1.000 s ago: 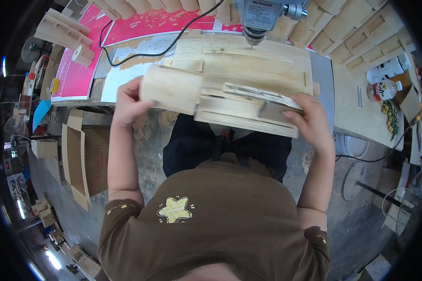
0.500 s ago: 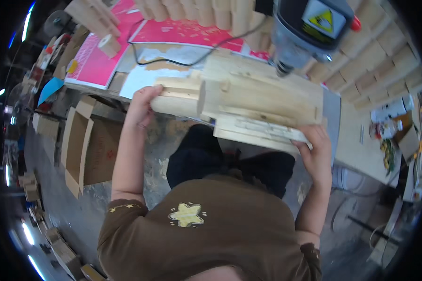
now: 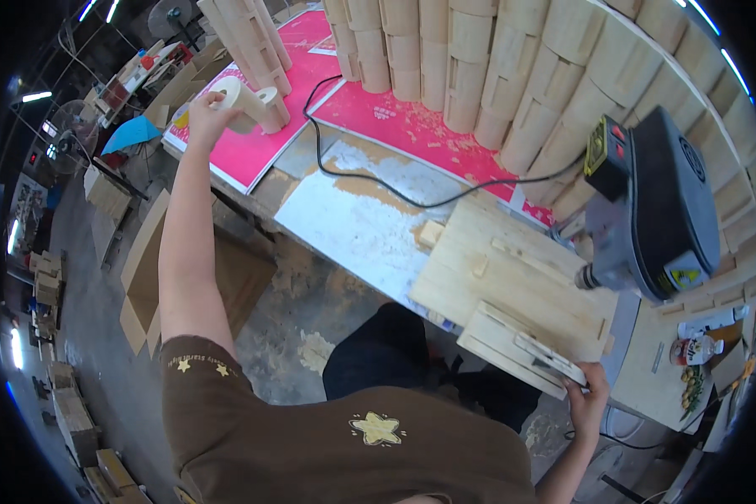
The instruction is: Using a drill press to create slots or holes in cylindrical wooden blocks.
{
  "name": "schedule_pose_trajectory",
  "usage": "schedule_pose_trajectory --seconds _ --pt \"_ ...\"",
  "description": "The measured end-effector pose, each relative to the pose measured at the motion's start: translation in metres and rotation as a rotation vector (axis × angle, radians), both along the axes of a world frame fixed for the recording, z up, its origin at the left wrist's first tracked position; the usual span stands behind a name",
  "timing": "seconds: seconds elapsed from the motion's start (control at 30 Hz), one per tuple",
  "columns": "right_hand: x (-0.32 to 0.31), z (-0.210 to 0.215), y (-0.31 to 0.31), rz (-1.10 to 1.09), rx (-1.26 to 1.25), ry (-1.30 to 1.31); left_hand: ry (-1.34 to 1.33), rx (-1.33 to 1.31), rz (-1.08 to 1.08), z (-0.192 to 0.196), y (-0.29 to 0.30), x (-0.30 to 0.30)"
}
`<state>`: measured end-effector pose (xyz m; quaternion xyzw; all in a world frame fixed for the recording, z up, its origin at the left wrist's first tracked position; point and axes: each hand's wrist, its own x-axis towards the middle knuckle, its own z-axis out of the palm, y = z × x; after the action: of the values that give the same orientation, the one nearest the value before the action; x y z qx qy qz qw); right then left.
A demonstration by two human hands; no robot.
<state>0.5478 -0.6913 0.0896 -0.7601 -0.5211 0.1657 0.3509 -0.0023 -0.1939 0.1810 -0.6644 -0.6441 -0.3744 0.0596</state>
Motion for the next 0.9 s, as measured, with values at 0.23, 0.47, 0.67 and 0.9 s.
schedule_pose_trajectory --seconds 0.23,0.47,0.67,0.9 --pt "-0.004 0.002 0.009 -0.129 -0.073 0.012 -0.104 -0.207 0.087 -0.007 0.126 -0.009" --pt "-0.013 0.015 0.016 -0.175 -0.12 -0.082 0.05 -0.224 0.039 -0.05 0.228 -0.04" --pt "-0.011 0.021 0.027 -0.165 -0.131 -0.071 -0.114 0.077 -0.002 -0.052 0.204 -0.057" --pt "0.005 0.013 0.011 -0.043 -0.051 -0.132 -0.258 0.315 -0.336 0.086 0.07 0.13"
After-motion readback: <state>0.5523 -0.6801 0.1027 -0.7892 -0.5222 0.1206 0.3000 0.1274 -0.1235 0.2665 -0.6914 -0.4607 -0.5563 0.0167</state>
